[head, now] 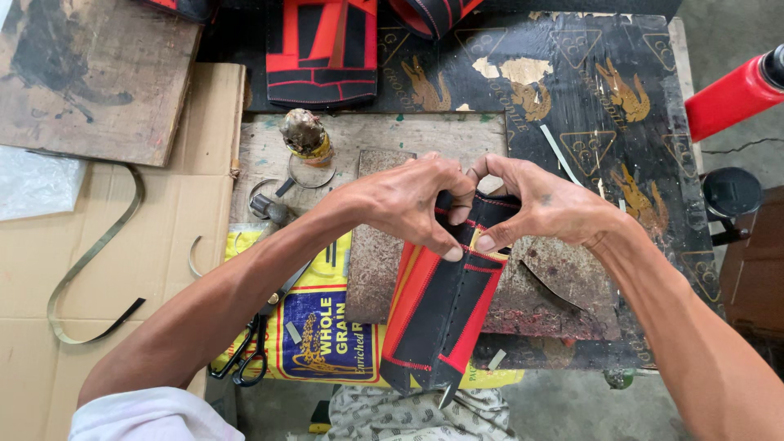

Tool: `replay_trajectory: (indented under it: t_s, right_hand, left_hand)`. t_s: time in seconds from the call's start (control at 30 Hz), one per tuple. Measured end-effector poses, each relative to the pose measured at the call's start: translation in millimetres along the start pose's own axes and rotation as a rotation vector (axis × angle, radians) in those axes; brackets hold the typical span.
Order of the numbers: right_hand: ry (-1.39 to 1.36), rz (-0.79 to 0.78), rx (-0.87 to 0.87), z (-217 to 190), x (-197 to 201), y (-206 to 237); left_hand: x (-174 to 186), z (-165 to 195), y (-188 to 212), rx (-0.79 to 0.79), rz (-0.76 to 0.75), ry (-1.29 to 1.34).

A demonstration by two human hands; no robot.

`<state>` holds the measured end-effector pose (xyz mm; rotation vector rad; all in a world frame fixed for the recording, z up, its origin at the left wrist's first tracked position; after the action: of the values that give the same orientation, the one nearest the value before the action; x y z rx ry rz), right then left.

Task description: The person works on a red and black leather pouch at a workbench, turning and folding the leather body, pressing and aligning the seams and edges by hand, and fitting the zipper opening. They repeatedly reposition the bag to work each side, finishing with the zipper visible along the top edge.

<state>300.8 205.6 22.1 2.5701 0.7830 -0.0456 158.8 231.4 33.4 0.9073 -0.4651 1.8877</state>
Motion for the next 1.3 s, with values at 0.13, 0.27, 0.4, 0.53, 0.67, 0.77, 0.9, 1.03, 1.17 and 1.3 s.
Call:
replay_trajectory:
  t_s: [0.13, 0.27, 0.4, 0.53, 0.67, 0.77, 0.9, 1.03, 1.17, 1.3]
  right_hand:
    - [0.049, 0.023, -0.005, -2.2, -2.8, -0.7]
    - [0.060, 0.075, 0.018, 0.7, -2.6, -1.1]
    - [0.008, 0.107, 0.024, 5.7, -3.1, -2.3]
    - [0.002, 0.100, 0.019, 6.2, -1.2, -1.3]
    - [0.062, 0.129, 0.028, 7.6, 1.6, 0.5]
    - [0.013, 0.137, 0.043, 10.8, -0.1, 0.5]
    - [-0.024, 0.147, 0.077, 10.0, -4.0, 2.8]
    - [0.075, 0.089, 0.050, 1.2, -5.7, 9.5]
    - [0.209, 0.186, 0.004, 1.0, -7.8, 11.0]
    - [0.059, 0.118, 0.155, -0.5, -21.8, 9.6]
  left_hand:
    - [0.1, 1.9, 3.5, 0.037, -0.017, -0.063]
    - [-3.5, 1.3, 2.1, 0.072, -0.005, -0.104]
    - [-8.9, 0.4, 0.2, 0.092, 0.030, -0.135]
    - [-13.3, 0.6, 0.5, 0.092, 0.026, -0.160]
    - [-15.0, 2.0, 4.2, 0.094, 0.033, -0.167]
    - [-16.0, 4.5, 6.1, 0.084, 0.068, -0.153]
    - [-19.1, 5.3, 5.3, 0.111, 0.036, -0.182]
    - [-14.8, 8.7, 7.3, 0.121, 0.029, -0.180]
    - [-14.2, 14.6, 7.7, 0.130, 0.031, -0.177]
    - [-12.9, 25.9, 14.2, 0.090, 0.180, -0.215]
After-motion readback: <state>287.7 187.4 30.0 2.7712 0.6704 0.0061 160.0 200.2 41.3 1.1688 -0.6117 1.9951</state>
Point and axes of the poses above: each hand's wrist, its own y-axis away from the middle knuckle, its own x-axis out of the back of the hand, z = x × y, the point moved 6 cm from there along -y, towards the middle knuckle, and after that the axes turned 14 degrees about -y, right-handed, at the moved point
